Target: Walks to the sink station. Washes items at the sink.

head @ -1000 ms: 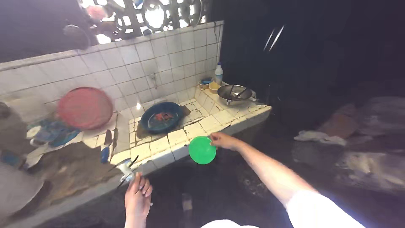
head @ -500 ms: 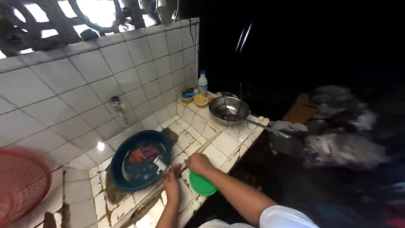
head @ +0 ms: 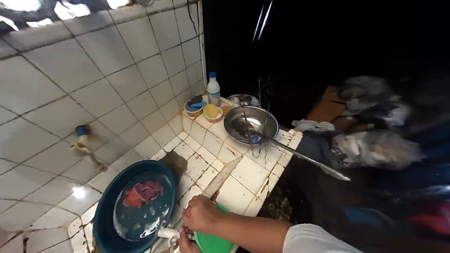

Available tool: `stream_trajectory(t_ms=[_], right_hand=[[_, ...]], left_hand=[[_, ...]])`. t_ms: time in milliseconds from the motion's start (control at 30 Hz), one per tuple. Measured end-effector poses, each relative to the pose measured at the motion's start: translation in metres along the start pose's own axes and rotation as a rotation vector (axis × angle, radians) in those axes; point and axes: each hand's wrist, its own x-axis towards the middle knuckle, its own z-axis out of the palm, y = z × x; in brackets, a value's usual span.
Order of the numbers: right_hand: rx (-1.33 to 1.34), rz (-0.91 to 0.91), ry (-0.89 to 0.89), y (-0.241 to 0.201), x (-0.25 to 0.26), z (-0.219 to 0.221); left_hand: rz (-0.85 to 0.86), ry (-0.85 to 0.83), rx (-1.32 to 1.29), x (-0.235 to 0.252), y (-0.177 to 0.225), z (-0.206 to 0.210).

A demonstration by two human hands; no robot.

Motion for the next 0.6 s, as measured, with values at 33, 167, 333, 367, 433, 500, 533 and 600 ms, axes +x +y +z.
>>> stream_trajectory(t_ms=[33, 167, 333, 367, 433, 500, 533, 600], right_hand=[[-0.009, -0.085, 0.104, 0.003, -0.002, 0.006], [-0.011, -0.235, 0.279, 0.005, -0.007, 0.011], [0.018, -0.304, 0.426, 0.008, -0.010, 0.017], [0.024, -0.312, 0.435, 0.009, -0.010, 0.017], [0.036, -0.332, 0.426, 0.010, -0.010, 0.016], [0.045, -0.369, 0.432, 0.010, -0.011, 0.016], [0.064, -0.391, 0.434, 0.009, -0.010, 0.016], [0.139, -0.429, 0.427, 0.003, -0.008, 0.015]], left_hand=[[0.002, -0.008, -0.008, -0.001, 0.001, 0.001], [0.075, 0.008, 0.125, -0.003, -0.002, -0.002], [0.231, -0.009, 0.418, -0.006, -0.009, -0.009], [0.254, -0.023, 0.402, -0.004, -0.011, -0.011], [0.334, -0.097, 0.330, 0.006, -0.027, -0.029], [0.415, -0.191, 0.336, 0.016, -0.042, -0.050], [0.399, -0.191, 0.343, 0.011, -0.033, -0.041], [0.241, -0.069, 0.275, -0.007, 0.003, -0.001]])
